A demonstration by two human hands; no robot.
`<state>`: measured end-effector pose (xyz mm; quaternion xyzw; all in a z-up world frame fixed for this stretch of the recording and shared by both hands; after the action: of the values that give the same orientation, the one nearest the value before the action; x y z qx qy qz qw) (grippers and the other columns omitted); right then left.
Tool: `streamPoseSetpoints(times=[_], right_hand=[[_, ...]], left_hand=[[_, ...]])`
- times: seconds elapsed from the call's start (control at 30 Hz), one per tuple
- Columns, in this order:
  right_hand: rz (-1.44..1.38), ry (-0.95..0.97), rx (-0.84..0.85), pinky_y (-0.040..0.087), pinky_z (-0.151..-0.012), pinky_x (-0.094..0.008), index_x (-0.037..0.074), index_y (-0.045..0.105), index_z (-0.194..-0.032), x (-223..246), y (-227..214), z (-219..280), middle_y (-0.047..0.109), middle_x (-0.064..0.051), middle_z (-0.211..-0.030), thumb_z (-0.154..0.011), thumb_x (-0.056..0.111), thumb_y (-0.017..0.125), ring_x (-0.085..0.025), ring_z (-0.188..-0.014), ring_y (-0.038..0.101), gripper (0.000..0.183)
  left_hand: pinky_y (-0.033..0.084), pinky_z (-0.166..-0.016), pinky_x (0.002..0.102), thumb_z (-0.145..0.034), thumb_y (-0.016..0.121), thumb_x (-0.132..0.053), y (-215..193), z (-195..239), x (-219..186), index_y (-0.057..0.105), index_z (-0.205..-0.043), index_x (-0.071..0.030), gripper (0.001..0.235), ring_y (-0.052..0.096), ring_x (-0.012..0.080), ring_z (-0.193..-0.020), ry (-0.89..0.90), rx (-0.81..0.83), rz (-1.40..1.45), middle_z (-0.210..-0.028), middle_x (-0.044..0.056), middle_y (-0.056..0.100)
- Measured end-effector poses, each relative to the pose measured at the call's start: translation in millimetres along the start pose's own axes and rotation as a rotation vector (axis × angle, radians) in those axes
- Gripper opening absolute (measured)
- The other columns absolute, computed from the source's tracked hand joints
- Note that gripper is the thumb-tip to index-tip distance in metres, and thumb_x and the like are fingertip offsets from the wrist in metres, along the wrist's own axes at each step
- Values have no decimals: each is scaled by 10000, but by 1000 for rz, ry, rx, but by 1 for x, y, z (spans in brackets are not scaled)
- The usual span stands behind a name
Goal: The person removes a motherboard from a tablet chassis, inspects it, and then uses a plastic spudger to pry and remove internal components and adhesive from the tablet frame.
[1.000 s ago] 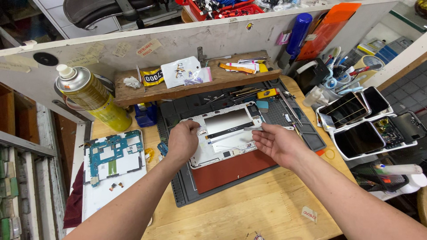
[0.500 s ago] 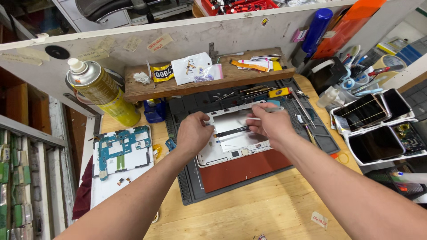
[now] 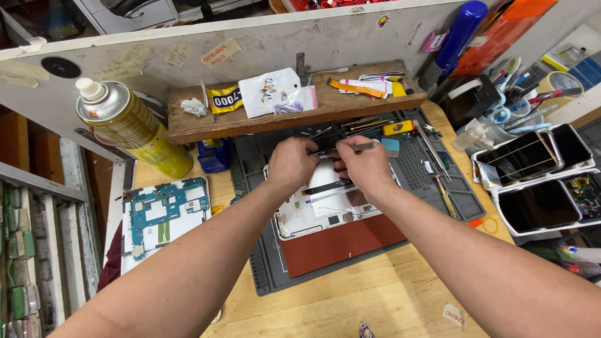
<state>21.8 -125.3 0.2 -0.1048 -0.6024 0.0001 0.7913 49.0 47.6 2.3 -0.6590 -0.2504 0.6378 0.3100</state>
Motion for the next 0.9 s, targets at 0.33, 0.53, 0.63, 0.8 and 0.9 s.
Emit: streamPoseSetpoints(times=[0.33,0.53,0.63,0.8,0.9], right_hand=[[342,-284,-5,590,-646,-282,34,771,-1002,30,11,13,793,-80,-808,-954,129,669,-124,-717,763,147],[-185,12,-98,636,-596,-304,-59,692,-938,-6,10,-8,737,-135,-803,-943,63,653,-200,-657,731,127],[-265,77,-137,643,-581,-305,-39,667,-943,-18,9,-13,736,-138,-803,-942,60,652,-223,-654,739,100],[-253,29,-93,626,-590,-322,-58,673,-969,-20,18,-11,724,-165,-829,-956,56,648,-224,-660,723,117],[-248,1,-80,634,-616,-308,-40,667,-981,-16,17,-3,734,-145,-845,-958,88,640,-204,-682,739,133]], left_hand=[[580,-877,408,-781,767,-206,9,-7,3,819,-1010,-187,235,745,292,-943,-112,42,-31,-1005,109,779],[574,-876,401,-751,781,-190,10,-9,9,823,-960,-179,213,734,288,-954,-90,-30,-30,-1025,91,773],[575,-876,399,-758,784,-195,9,-7,12,823,-956,-176,202,733,289,-951,-91,-36,-36,-1024,93,768],[575,-872,401,-761,777,-198,11,-6,13,823,-961,-182,206,736,280,-949,-116,-20,-22,-1011,85,777],[579,-863,400,-745,782,-201,8,-8,13,823,-954,-173,215,737,280,-939,-92,-24,-16,-1001,86,776]])
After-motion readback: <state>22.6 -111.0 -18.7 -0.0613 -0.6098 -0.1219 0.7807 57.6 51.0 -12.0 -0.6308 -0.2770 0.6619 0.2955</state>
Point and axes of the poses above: each hand's wrist, its own z-axis away from the middle knuckle, its own y-axis out of the palm, x = y × z, the point moved 7 cm from there along -z, towards the middle knuckle
